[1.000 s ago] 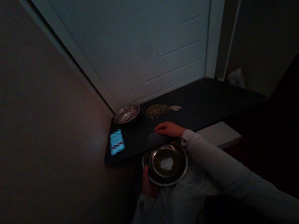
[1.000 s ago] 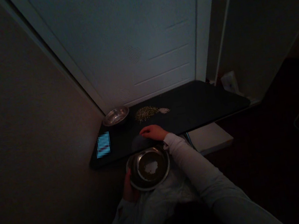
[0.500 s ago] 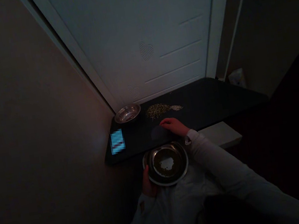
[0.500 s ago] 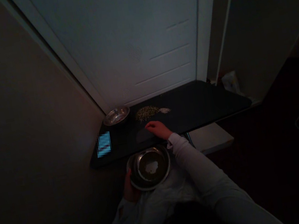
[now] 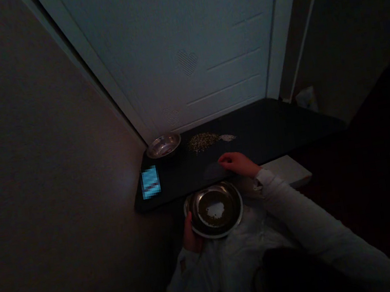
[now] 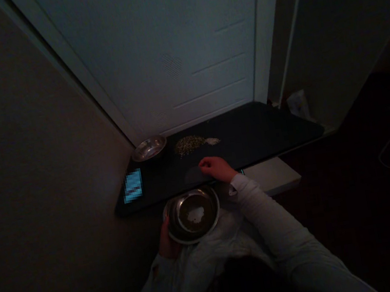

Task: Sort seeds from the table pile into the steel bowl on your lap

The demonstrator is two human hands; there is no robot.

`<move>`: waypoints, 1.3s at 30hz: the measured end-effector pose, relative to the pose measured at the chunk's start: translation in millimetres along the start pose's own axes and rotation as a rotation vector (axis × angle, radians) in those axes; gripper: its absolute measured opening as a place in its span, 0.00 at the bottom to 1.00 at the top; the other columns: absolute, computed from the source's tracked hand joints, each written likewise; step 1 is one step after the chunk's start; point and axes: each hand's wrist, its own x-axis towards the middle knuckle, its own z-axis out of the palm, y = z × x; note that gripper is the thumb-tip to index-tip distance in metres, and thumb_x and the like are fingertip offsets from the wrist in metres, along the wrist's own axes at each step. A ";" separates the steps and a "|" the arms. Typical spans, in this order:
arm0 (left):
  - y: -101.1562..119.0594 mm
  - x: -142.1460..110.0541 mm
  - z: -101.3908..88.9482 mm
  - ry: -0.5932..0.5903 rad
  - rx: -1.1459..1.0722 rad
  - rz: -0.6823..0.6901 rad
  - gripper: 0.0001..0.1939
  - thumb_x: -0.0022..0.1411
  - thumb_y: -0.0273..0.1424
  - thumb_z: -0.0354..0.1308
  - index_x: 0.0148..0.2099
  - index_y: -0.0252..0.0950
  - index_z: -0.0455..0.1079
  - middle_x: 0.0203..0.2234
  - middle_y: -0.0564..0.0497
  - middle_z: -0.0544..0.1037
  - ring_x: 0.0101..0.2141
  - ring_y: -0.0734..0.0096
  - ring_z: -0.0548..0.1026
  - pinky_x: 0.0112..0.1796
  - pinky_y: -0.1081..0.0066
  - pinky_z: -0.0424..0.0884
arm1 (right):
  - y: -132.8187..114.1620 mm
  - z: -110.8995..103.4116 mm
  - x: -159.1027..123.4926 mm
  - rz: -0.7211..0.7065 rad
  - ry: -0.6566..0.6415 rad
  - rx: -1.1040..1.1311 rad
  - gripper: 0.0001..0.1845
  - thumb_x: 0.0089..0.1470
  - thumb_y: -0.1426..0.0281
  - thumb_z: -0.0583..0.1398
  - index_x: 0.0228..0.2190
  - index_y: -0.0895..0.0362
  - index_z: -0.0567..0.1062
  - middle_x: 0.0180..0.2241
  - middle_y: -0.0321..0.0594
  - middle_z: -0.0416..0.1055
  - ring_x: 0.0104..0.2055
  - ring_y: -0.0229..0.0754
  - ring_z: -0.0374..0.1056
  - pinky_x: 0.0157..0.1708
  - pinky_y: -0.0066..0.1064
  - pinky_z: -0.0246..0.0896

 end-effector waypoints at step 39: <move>1.7 0.5 2.1 -0.029 -0.001 0.001 0.14 0.51 0.35 0.49 0.38 0.36 0.69 0.33 0.49 0.76 0.46 0.64 0.65 0.49 0.65 0.54 | -9.8 5.1 15.5 0.061 -0.086 0.228 0.10 0.39 0.68 0.53 0.25 0.60 0.69 0.19 0.33 0.65 0.23 0.32 0.59 0.25 0.23 0.53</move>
